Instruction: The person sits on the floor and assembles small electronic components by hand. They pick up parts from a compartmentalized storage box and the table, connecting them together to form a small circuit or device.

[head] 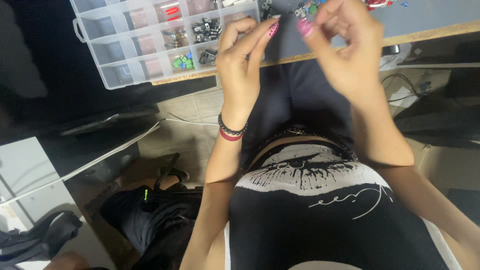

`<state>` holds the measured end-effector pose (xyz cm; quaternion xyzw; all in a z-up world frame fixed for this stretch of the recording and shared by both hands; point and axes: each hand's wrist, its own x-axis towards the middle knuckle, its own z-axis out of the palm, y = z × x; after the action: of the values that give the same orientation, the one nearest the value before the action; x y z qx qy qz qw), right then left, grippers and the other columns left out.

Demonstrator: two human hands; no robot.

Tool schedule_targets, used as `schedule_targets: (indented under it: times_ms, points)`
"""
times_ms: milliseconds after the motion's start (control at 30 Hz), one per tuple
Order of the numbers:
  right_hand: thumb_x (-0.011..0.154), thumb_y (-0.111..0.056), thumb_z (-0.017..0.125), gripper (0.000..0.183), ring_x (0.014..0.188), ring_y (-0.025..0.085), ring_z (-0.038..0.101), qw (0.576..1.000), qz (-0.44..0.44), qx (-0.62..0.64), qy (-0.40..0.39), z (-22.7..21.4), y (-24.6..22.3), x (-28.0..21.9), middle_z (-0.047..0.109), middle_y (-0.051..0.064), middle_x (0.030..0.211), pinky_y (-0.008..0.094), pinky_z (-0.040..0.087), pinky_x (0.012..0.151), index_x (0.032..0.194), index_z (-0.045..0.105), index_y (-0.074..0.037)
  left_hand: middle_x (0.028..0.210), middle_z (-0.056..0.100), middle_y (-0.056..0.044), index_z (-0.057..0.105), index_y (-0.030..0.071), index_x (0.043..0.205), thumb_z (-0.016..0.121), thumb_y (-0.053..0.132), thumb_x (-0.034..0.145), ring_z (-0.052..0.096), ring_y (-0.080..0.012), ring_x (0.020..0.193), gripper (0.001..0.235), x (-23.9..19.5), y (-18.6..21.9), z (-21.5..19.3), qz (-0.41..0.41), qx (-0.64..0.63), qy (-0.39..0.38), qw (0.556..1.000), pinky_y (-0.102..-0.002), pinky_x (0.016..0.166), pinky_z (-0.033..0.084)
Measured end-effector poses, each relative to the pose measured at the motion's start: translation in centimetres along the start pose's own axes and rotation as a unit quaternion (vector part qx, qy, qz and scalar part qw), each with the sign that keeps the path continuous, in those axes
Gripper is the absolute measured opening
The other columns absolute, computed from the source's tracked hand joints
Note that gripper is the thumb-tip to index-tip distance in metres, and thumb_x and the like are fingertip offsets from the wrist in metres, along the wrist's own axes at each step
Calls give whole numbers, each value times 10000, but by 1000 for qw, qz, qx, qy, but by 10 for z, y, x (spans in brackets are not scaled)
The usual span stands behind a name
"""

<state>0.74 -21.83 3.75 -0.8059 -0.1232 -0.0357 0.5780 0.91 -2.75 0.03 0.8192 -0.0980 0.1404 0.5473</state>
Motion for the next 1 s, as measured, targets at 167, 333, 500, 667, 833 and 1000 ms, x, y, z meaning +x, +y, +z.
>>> schedule_targets:
  times_ms: [167, 333, 500, 667, 833, 1000]
  points:
    - [1248, -73, 454, 358, 683, 152, 575, 998, 11, -5, -61, -2, 3, 6, 578, 77, 750, 276, 445, 726, 928, 592, 12, 965, 724, -39, 651, 95, 1264, 745, 135, 1011, 613, -239, 921, 273, 4, -1, -7, 114, 89, -26, 989, -364, 920, 529]
    - [1221, -203, 480, 412, 655, 114, 483, 988, 83, -54, -121, 7, -4, 8, 519, 2, 662, 275, 389, 715, 826, 483, -87, 992, 706, -22, 608, 92, 1330, 715, 131, 1063, 614, -240, 955, 290, 5, 7, -20, 135, 127, -74, 980, -376, 938, 524]
    - [1213, -232, 451, 384, 633, 100, 475, 986, 82, -26, -145, 10, -7, 12, 501, -8, 670, 260, 388, 710, 868, 540, -88, 934, 654, -85, 629, 71, 1273, 679, 129, 1069, 586, -286, 929, 219, 6, 11, -21, 161, 166, -68, 970, -406, 880, 511]
    - [1205, -228, 446, 351, 638, 94, 467, 987, 80, 33, -134, 17, 4, 11, 504, 8, 686, 252, 404, 707, 899, 508, -68, 1054, 722, -89, 638, 29, 1207, 648, 101, 1059, 615, -289, 939, 165, 10, 14, -23, 154, 133, -74, 976, -399, 887, 525]
    - [1183, -194, 488, 273, 591, 92, 464, 973, 143, 130, -124, 18, 9, 10, 515, 34, 721, 202, 398, 610, 943, 521, -67, 1035, 694, -100, 712, 24, 1072, 663, 73, 1021, 616, -316, 955, 86, 9, 9, -26, 161, 103, -44, 981, -421, 887, 502]
    - [1196, -118, 479, 228, 675, 140, 532, 986, 58, 115, -109, 18, 5, 8, 558, 75, 791, 255, 449, 702, 1005, 528, -3, 992, 698, -66, 696, 56, 1008, 599, 139, 1038, 625, -273, 918, 132, 9, 12, -25, 95, 46, -54, 993, -382, 900, 474]
